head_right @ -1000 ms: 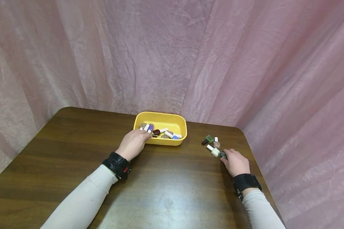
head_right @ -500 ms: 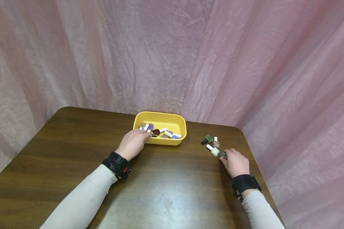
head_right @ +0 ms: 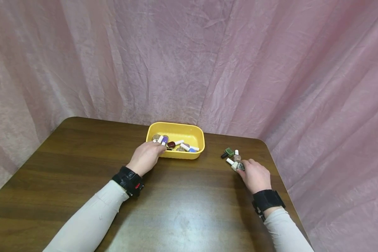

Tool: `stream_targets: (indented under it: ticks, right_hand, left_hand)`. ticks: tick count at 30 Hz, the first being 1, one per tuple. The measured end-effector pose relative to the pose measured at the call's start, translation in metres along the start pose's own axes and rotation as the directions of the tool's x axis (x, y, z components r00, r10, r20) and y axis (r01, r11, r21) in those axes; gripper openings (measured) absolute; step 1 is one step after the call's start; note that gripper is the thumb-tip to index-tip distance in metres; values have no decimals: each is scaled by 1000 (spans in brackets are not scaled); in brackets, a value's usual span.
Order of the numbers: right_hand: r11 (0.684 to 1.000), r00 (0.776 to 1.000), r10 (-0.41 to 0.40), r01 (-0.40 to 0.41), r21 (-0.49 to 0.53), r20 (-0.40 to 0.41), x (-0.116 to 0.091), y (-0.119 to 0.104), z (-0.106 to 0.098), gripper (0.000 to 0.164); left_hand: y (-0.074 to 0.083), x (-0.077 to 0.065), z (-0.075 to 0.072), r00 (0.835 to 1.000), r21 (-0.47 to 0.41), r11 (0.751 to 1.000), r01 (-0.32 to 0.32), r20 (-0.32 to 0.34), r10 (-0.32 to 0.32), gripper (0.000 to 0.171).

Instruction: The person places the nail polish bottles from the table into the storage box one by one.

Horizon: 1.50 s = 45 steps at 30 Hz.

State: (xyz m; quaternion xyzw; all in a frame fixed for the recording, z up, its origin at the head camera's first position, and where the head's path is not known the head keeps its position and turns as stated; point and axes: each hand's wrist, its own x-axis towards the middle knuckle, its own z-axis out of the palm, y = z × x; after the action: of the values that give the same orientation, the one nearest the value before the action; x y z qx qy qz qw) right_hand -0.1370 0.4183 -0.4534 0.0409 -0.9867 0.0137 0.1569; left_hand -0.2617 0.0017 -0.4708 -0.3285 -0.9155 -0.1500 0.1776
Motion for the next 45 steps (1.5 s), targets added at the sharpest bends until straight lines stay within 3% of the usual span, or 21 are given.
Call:
stream_targets:
  ticks: [8,27,45]
  right_hand:
    - [999,999,-32,32,11,9,12,-18,-10,43]
    - [991,991,-122,124,41,-63,42,-55,-11,41]
    - [984,985,-166,168,56,-51,72,-97,-16,40]
  left_hand:
    - [0,0,0,1000,7,1000,0,2,0,6]
    - [-1,0,1,1000,6,1000,11,24,-11,8]
    - [2,0,-2,1000,2,1000,20,22,-20,6]
